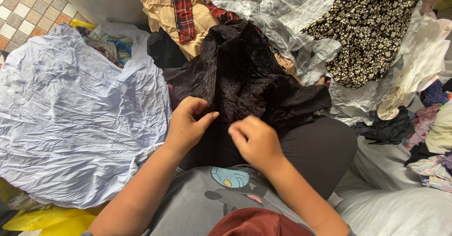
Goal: The person sits on the floor surrounded by piles of clothes and sorts through them. They pick up a pink shirt, button it, and set it aside. They then pick up a light blue shirt, button it, and set it aside. Finally, they pick up a dark patterned shirt, button it, and set it aside.
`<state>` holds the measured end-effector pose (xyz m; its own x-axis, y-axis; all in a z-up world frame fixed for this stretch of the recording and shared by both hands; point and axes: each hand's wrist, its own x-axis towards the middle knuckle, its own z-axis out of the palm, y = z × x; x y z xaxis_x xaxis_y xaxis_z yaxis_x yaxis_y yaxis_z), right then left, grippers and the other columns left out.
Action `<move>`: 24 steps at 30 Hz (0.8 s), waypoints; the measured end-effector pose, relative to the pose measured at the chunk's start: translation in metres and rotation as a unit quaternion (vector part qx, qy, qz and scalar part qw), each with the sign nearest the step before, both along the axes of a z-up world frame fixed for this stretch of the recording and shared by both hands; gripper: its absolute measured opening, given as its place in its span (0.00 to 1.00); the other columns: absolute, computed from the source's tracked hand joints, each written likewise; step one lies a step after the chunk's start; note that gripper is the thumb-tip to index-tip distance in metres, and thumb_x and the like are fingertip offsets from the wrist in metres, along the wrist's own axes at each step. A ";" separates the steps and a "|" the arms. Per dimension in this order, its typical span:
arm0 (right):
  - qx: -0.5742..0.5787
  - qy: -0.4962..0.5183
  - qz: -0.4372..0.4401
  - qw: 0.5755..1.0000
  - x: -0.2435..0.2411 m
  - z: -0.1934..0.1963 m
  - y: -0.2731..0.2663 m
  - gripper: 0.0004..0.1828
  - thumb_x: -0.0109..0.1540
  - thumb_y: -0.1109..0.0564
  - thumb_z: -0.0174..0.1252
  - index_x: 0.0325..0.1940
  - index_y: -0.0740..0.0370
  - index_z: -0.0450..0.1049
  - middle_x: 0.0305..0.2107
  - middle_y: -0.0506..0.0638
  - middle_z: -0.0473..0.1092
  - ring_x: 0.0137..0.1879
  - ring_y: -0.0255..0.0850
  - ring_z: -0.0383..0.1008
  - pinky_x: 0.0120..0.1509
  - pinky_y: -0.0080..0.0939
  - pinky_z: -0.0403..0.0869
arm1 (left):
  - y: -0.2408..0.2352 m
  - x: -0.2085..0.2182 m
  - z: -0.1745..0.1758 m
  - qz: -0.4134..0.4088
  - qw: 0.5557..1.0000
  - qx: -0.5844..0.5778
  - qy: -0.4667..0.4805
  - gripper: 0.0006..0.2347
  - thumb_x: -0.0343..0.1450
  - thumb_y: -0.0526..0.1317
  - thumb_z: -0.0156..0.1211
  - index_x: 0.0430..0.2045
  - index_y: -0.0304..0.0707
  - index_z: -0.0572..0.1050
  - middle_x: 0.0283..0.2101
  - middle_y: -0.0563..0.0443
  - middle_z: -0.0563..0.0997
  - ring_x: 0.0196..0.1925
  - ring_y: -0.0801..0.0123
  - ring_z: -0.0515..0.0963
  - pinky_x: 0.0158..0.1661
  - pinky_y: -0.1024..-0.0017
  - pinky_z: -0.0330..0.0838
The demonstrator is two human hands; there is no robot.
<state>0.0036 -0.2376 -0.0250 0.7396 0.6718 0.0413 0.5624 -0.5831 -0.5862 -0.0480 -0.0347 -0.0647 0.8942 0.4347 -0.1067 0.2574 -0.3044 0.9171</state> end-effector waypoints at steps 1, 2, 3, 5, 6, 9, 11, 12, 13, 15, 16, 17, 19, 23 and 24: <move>0.045 -0.003 -0.037 0.998 0.013 -0.003 0.008 0.06 0.64 0.49 0.60 0.36 0.47 0.80 0.25 0.44 0.72 0.37 0.45 0.78 0.42 0.41 0.77 | -0.003 -0.001 -0.001 -0.004 1.000 -0.017 0.008 0.13 0.60 0.39 0.78 0.34 0.45 0.81 0.28 0.52 0.76 0.31 0.68 0.78 0.35 0.70 0.76; 0.090 -0.007 -0.074 0.993 0.026 -0.005 0.015 0.07 0.65 0.49 0.60 0.34 0.47 0.80 0.23 0.42 0.70 0.35 0.44 0.77 0.42 0.40 0.76 | -0.006 -0.002 -0.002 -0.009 0.999 -0.034 0.016 0.17 0.60 0.39 0.77 0.42 0.48 0.81 0.29 0.52 0.79 0.32 0.68 0.78 0.37 0.69 0.76; 0.090 -0.007 -0.075 0.993 0.034 -0.007 0.026 0.07 0.65 0.49 0.60 0.34 0.47 0.80 0.23 0.42 0.70 0.35 0.44 0.77 0.42 0.40 0.76 | -0.007 -0.003 0.000 -0.009 0.999 -0.035 0.016 0.17 0.60 0.39 0.77 0.42 0.48 0.81 0.29 0.52 0.79 0.32 0.68 0.78 0.37 0.69 0.76; 0.106 0.158 -0.136 0.972 0.052 -0.010 0.051 0.13 0.63 0.41 0.62 0.38 0.51 0.82 0.23 0.48 0.76 0.32 0.43 0.78 0.38 0.41 0.76 | -0.008 -0.005 0.004 -0.068 0.997 0.012 -0.039 0.17 0.60 0.37 0.77 0.43 0.51 0.83 0.30 0.53 0.80 0.36 0.65 0.82 0.39 0.70 0.78; 0.107 0.156 -0.137 0.972 0.060 -0.017 0.058 0.13 0.63 0.41 0.62 0.38 0.51 0.82 0.23 0.48 0.76 0.32 0.43 0.78 0.38 0.41 0.76 | -0.010 -0.005 0.004 -0.069 0.997 0.012 -0.041 0.17 0.60 0.37 0.77 0.43 0.51 0.83 0.30 0.53 0.80 0.36 0.65 0.82 0.39 0.70 0.78; -0.010 0.313 -0.162 0.936 0.072 -0.039 0.074 0.16 0.52 0.51 0.68 0.42 0.55 0.80 0.23 0.44 0.78 0.27 0.36 0.79 0.31 0.35 0.78 | -0.016 -0.018 0.002 -0.124 0.985 0.110 -0.056 0.14 0.61 0.37 0.74 0.40 0.48 0.81 0.35 0.55 0.80 0.40 0.64 0.83 0.42 0.69 0.79; 0.195 0.425 -0.231 0.853 0.076 -0.055 0.076 0.17 0.58 0.60 0.66 0.47 0.73 0.77 0.27 0.59 0.77 0.26 0.42 0.80 0.29 0.40 0.83 | -0.017 -0.030 -0.002 -0.116 0.954 0.262 -0.091 0.13 0.65 0.35 0.67 0.42 0.49 0.76 0.34 0.57 0.76 0.32 0.64 0.83 0.32 0.72 0.79; 0.194 0.425 -0.227 0.854 0.082 -0.055 0.074 0.17 0.58 0.60 0.66 0.47 0.73 0.77 0.27 0.59 0.77 0.26 0.42 0.80 0.29 0.40 0.83 | -0.012 -0.033 -0.005 -0.112 0.954 0.263 -0.091 0.13 0.65 0.35 0.67 0.42 0.49 0.76 0.34 0.57 0.76 0.32 0.64 0.83 0.32 0.72 0.79; 0.270 0.471 -0.256 0.800 0.084 -0.055 0.071 0.12 0.62 0.59 0.63 0.46 0.68 0.77 0.29 0.56 0.78 0.29 0.42 0.81 0.33 0.43 0.83 | -0.008 -0.039 -0.008 -0.091 0.951 0.282 -0.091 0.11 0.66 0.37 0.66 0.40 0.49 0.74 0.33 0.58 0.75 0.30 0.64 0.82 0.29 0.71 0.78; 0.340 0.513 -0.285 0.734 0.095 -0.068 0.058 0.07 0.65 0.57 0.60 0.44 0.63 0.77 0.31 0.54 0.79 0.31 0.42 0.82 0.38 0.46 0.84 | 0.000 -0.056 -0.008 -0.069 0.948 0.299 -0.087 0.10 0.68 0.39 0.65 0.39 0.50 0.72 0.32 0.59 0.75 0.29 0.64 0.82 0.27 0.70 0.77; 0.391 0.535 -0.284 0.693 0.103 -0.079 0.048 0.06 0.66 0.55 0.59 0.42 0.59 0.76 0.32 0.53 0.80 0.35 0.45 0.83 0.40 0.49 0.84 | 0.005 -0.067 -0.005 -0.079 0.931 0.345 -0.084 0.08 0.66 0.39 0.65 0.34 0.52 0.72 0.29 0.59 0.72 0.25 0.63 0.80 0.24 0.69 0.74; 0.443 0.551 -0.281 0.649 0.113 -0.091 0.038 0.05 0.67 0.53 0.58 0.40 0.54 0.76 0.34 0.53 0.80 0.38 0.47 0.84 0.42 0.52 0.84 | 0.012 -0.076 -0.002 -0.090 0.912 0.392 -0.083 0.08 0.65 0.39 0.64 0.30 0.54 0.71 0.26 0.60 0.69 0.21 0.63 0.77 0.21 0.67 0.71; 0.473 0.546 -0.321 0.612 0.126 -0.068 0.037 0.03 0.68 0.55 0.57 0.42 0.55 0.74 0.35 0.53 0.79 0.37 0.46 0.83 0.41 0.50 0.84 | 0.018 -0.097 0.007 -0.142 0.905 0.391 -0.088 0.07 0.65 0.34 0.59 0.24 0.48 0.66 0.24 0.54 0.65 0.20 0.61 0.70 0.20 0.64 0.63; 0.525 0.508 -0.361 0.579 0.154 -0.059 0.036 0.07 0.68 0.58 0.56 0.47 0.63 0.75 0.40 0.59 0.78 0.43 0.51 0.81 0.48 0.56 0.83 | 0.027 -0.137 -0.016 -0.362 0.870 0.330 0.056 0.11 0.58 0.30 0.58 0.27 0.45 0.66 0.27 0.51 0.67 0.20 0.53 0.72 0.20 0.55 0.63; 0.524 0.509 -0.363 0.579 0.156 -0.061 0.039 0.07 0.68 0.58 0.56 0.47 0.63 0.75 0.40 0.59 0.78 0.43 0.51 0.81 0.48 0.56 0.83 | 0.028 -0.128 -0.004 -0.363 0.870 0.329 0.057 0.11 0.58 0.30 0.58 0.27 0.45 0.66 0.27 0.51 0.67 0.20 0.53 0.72 0.20 0.55 0.63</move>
<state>0.1599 -0.1989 -0.0861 0.8111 0.1693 -0.5599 -0.5546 0.5267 -0.6442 -0.1759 -0.0066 -0.0682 0.9587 -0.2395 -0.1532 -0.1444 -0.8743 0.4634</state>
